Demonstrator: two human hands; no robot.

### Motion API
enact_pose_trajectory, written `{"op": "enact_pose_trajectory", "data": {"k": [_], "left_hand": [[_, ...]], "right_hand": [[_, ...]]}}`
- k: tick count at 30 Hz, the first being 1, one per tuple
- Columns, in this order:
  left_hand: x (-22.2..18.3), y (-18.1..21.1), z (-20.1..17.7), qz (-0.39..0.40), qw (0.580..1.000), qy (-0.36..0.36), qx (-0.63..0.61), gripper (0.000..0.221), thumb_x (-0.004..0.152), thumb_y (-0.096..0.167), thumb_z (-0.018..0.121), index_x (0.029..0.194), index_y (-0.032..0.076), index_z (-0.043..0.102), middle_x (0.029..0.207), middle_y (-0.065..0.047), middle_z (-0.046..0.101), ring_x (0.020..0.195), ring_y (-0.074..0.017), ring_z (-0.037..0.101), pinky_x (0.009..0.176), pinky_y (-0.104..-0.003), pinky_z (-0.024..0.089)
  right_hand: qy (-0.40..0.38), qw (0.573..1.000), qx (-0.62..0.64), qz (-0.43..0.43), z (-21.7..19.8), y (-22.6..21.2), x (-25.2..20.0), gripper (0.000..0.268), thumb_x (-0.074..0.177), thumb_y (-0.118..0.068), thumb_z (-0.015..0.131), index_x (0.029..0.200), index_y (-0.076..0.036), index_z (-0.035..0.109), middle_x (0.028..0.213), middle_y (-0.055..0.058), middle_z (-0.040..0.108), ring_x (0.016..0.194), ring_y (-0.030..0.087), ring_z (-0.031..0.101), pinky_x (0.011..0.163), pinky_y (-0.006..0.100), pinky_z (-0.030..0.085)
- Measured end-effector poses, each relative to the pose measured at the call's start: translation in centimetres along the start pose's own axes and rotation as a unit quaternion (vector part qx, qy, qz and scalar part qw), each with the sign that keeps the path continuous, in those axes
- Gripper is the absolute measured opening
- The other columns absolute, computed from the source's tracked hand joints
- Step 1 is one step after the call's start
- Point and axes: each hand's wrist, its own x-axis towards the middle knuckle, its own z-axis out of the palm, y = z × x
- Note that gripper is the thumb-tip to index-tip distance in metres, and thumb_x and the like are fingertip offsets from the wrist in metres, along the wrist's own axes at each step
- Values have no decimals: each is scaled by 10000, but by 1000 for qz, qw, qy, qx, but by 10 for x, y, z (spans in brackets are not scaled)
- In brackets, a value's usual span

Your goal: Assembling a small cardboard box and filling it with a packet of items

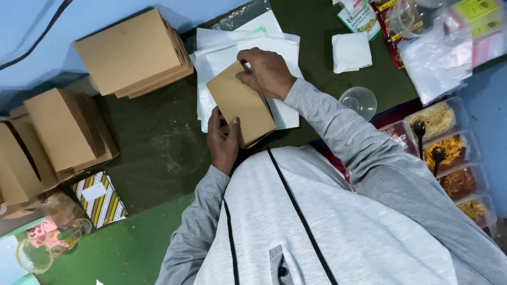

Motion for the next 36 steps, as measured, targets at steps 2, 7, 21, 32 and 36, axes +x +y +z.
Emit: {"op": "enact_pose_trajectory", "data": {"k": [2, 7, 21, 32, 36], "left_hand": [[1, 1, 0, -9, 1000, 5, 2, 427, 987, 325, 581, 1361, 121, 554, 1273, -147, 610, 1131, -267, 636, 850, -365, 523], [-1, -5, 3, -20, 1000, 19, 8, 484, 984, 312, 587, 1419, 108, 529, 1310, -164, 603, 1188, -276, 621, 992, -374, 501], [3, -11, 4, -21, 1000, 7, -7, 507, 972, 326, 593, 1422, 101, 529, 1295, -160, 601, 1166, -277, 648, 938, -374, 531], [22, -24, 12, 36, 999, -12, 36, 529, 1036, 389, 528, 1477, 100, 482, 1369, -147, 605, 1250, -280, 594, 955, -394, 518], [14, -13, 20, 89, 994, -1, 61, 577, 994, 355, 630, 1460, 58, 463, 1362, -159, 599, 1267, -308, 558, 1032, -415, 482]], "right_hand": [[6, 1000, 29, 2, 0, 3, 2, 254, 886, -321, 733, 1050, -146, 650, 966, 79, 691, 817, 306, 655, 699, 457, 456], [22, 999, 33, -34, 2, 7, 4, 213, 894, -274, 740, 1020, -123, 657, 959, 63, 717, 809, 296, 654, 681, 451, 460], [-50, 995, 86, 11, -5, 26, 20, 260, 905, -368, 693, 1084, -185, 736, 1031, 21, 779, 940, 245, 715, 801, 398, 511], [-13, 994, 99, 31, -33, 41, -14, 299, 932, -362, 653, 1019, -105, 779, 992, 45, 782, 929, 211, 715, 802, 365, 516], [-8, 993, 101, 63, -39, 40, -26, 250, 934, -344, 690, 999, -124, 791, 966, 29, 785, 901, 181, 717, 803, 336, 527]]}}
